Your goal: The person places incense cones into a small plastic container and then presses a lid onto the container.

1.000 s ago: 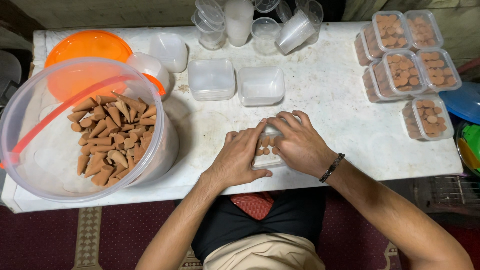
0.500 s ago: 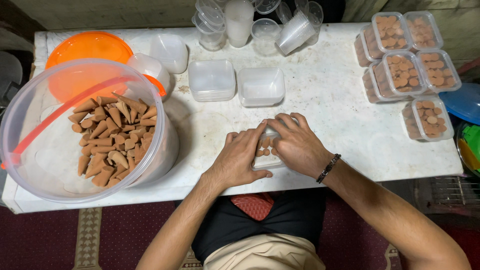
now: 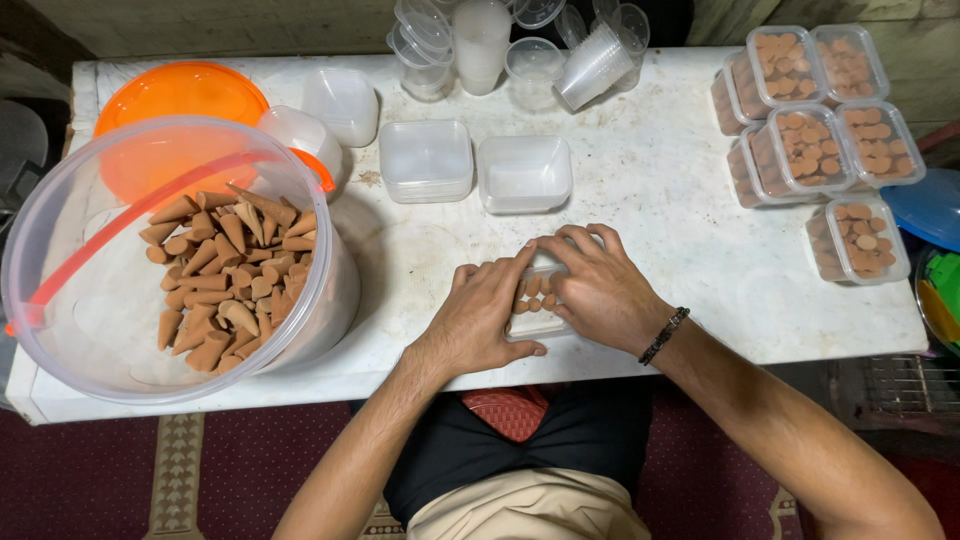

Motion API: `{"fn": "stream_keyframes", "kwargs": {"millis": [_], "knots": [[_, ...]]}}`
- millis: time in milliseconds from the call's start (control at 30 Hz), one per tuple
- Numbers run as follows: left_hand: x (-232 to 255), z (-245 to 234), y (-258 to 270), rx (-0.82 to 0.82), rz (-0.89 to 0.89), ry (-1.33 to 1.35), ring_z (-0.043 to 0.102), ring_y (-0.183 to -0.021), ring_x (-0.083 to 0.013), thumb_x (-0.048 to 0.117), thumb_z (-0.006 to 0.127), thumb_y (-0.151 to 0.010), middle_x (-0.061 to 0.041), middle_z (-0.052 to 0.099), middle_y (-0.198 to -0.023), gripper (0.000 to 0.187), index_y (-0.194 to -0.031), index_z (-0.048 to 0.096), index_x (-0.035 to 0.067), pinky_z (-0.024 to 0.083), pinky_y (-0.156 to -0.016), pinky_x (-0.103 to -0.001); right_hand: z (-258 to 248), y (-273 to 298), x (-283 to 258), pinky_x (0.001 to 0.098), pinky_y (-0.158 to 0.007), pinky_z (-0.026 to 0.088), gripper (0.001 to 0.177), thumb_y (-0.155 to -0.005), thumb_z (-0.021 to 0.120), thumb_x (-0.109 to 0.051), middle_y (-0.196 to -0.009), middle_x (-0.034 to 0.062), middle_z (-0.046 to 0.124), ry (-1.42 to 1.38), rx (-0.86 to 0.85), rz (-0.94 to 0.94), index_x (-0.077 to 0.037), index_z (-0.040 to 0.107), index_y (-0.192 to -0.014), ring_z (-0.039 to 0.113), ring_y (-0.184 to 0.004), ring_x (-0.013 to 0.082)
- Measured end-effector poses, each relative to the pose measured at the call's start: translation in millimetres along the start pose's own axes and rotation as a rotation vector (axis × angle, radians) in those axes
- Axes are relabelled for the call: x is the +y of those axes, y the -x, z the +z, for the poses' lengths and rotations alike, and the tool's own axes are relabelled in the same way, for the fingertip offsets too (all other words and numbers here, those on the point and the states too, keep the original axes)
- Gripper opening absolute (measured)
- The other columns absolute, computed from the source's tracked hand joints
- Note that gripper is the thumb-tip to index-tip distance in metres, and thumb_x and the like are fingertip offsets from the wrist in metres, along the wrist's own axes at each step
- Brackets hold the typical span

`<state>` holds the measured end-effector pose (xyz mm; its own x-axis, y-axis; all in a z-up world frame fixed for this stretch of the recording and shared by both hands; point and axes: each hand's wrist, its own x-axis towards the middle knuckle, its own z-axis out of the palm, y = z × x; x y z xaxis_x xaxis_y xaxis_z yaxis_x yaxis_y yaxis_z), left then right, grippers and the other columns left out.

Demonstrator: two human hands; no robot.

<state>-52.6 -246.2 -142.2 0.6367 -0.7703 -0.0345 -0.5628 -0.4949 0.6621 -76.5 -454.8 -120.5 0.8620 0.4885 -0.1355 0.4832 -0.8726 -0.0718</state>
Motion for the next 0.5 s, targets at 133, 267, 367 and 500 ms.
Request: {"fn": "stream_keyframes", "kwargs": {"millis": [133, 267, 367, 500], "knots": [[0.9, -1.3, 0.6, 0.005, 0.010, -0.005, 0.052, -0.126, -0.0361, 0.033, 0.089, -0.071, -0.020, 0.055, -0.134, 0.121, -0.162, 0.017, 0.000, 0.026, -0.111, -0.055, -6.4, 3.3, 0.8, 0.0580, -0.113, 0.028, 0.019, -0.080, 0.081, -0.019, -0.137, 0.0116, 0.053, 0.000, -0.001, 0.003, -0.005, 0.076, -0.091, 0.043, -0.137, 0.0319], [9.5, -9.5, 6.0, 0.024, 0.013, -0.015, 0.047, -0.134, -0.0382, 0.033, 0.092, -0.068, -0.022, 0.050, -0.141, 0.123, -0.162, 0.018, 0.001, 0.025, -0.113, -0.057, -20.2, 10.5, 1.5, 0.0582, -0.113, 0.028, 0.020, -0.079, 0.081, -0.018, -0.138, 0.0117, 0.054, -0.029, 0.030, 0.013, -0.004, 0.076, -0.092, 0.044, -0.138, 0.0328], [16.4, -20.0, 15.6, 0.072, 0.044, -0.055, 0.042, -0.138, -0.0399, 0.035, 0.092, -0.068, -0.024, 0.045, -0.147, 0.122, -0.161, 0.021, 0.000, 0.025, -0.113, -0.058, -28.8, 16.1, 7.0, 0.0576, -0.112, 0.029, 0.020, -0.078, 0.081, -0.018, -0.136, 0.0119, 0.055, -0.064, 0.117, 0.000, -0.004, 0.075, -0.092, 0.045, -0.138, 0.0334], [31.4, -43.9, 38.3, 0.201, 0.146, -0.084, 0.041, -0.136, -0.0413, 0.026, 0.088, -0.076, -0.024, 0.044, -0.146, 0.108, -0.159, 0.024, -0.001, 0.028, -0.111, -0.058, -57.3, 21.7, -1.0, 0.0557, -0.107, 0.033, 0.019, -0.076, 0.083, -0.016, -0.133, 0.0098, 0.060, -0.139, 0.296, -0.036, -0.005, 0.075, -0.089, 0.049, -0.135, 0.0329]]}}
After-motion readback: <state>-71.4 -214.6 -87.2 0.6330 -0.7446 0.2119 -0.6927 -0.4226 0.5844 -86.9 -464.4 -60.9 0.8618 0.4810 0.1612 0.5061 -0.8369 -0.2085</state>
